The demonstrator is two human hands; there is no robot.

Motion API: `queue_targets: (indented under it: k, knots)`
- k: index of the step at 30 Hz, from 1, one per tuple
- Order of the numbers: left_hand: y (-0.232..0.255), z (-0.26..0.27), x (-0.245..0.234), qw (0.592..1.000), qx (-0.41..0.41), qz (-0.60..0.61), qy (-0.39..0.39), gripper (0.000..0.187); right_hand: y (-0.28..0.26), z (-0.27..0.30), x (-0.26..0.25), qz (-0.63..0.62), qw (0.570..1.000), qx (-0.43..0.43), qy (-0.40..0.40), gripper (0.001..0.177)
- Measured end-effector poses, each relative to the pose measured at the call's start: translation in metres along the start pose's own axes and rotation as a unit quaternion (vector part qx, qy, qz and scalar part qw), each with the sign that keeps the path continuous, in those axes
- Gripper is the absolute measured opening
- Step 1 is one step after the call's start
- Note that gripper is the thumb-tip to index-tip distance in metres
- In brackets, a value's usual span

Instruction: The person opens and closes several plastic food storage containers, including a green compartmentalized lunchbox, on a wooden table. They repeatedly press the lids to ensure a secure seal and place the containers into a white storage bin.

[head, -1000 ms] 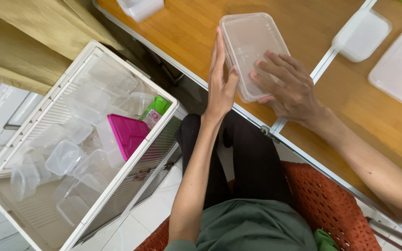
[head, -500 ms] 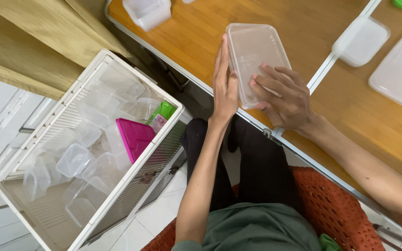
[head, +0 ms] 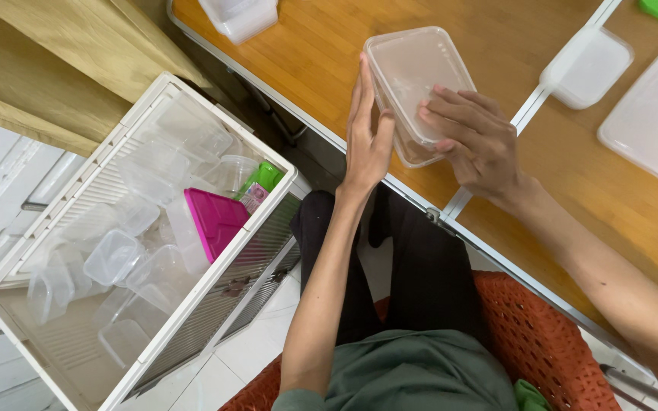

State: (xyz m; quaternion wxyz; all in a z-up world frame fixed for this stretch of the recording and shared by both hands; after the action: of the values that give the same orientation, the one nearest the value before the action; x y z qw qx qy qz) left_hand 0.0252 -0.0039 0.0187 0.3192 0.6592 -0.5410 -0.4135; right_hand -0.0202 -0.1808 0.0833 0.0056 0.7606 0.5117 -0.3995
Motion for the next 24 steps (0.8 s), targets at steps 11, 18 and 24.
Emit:
queue_targets:
  k: [11, 18, 24]
  knots:
    - [-0.001, 0.001, -0.005, 0.998, -0.014, 0.041, -0.039, 0.073, 0.024, 0.008, -0.003, 0.088, 0.989, -0.089, -0.074, 0.054]
    - [-0.006, 0.002, -0.005, 0.995, -0.043, 0.083, -0.046, 0.069, 0.046, 0.019, -0.009, 0.052, 0.994, -0.017, -0.091, 0.054]
    - [0.002, 0.014, -0.008, 0.992, -0.017, 0.124, -0.013, 0.060, 0.038, 0.020, -0.003, 0.116, 0.992, -0.004, -0.052, 0.047]
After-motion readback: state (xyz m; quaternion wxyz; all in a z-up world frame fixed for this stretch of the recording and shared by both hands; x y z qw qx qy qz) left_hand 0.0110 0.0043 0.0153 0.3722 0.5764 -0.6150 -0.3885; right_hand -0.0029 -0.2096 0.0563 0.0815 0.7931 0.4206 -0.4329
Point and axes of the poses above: each hand's wrist, its own z-axis away from the middle knuckle, its own x-axis out of the palm, y = z × x, the point moved 3 cm from there along -z, towards the middle knuckle, and after that the axes turned 6 degrees about -z, right-handed, at the moved point
